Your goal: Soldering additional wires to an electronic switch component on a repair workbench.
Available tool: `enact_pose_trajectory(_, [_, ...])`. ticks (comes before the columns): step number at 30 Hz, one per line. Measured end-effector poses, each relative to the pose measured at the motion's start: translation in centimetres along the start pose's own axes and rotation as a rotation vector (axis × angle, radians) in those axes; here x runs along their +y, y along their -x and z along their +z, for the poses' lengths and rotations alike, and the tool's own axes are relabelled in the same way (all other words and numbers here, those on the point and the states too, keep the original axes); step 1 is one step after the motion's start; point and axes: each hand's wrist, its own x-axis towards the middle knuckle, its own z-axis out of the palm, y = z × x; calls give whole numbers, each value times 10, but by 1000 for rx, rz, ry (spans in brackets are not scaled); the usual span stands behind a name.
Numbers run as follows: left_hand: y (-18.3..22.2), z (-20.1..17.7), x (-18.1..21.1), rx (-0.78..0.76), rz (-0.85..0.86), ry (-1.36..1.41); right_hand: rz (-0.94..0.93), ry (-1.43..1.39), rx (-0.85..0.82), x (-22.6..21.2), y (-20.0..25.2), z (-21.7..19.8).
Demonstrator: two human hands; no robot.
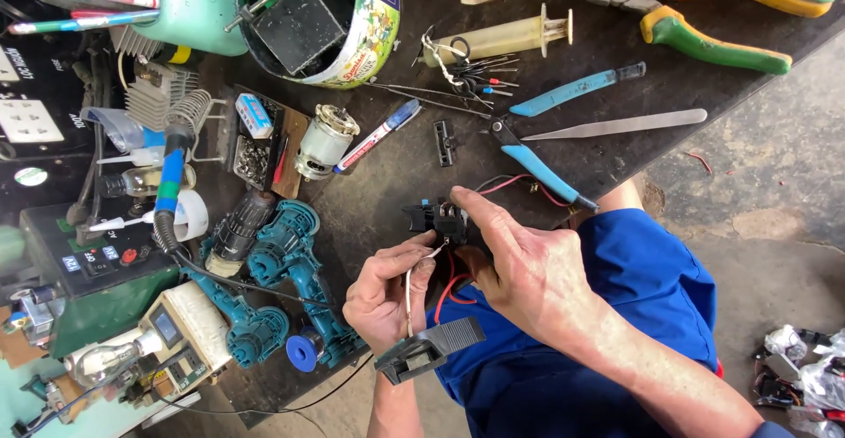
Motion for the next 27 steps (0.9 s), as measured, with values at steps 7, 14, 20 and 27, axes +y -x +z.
enact_pose_trajectory(7, [-1,0,1,-7,-6,-36,-6,11,40,-1,1,2])
enact_pose_trajectory(14, [-3,1,5,-9,-14,-60,-2,26,64,-2,1,3])
enact_pose_trajectory(20, [-9,2,14,-61,22,-134,-29,12,102,-3,0,3])
enact_pose_trajectory(27, [-18,5,30,-98,29,-275,-22,3,92,-3,0,3])
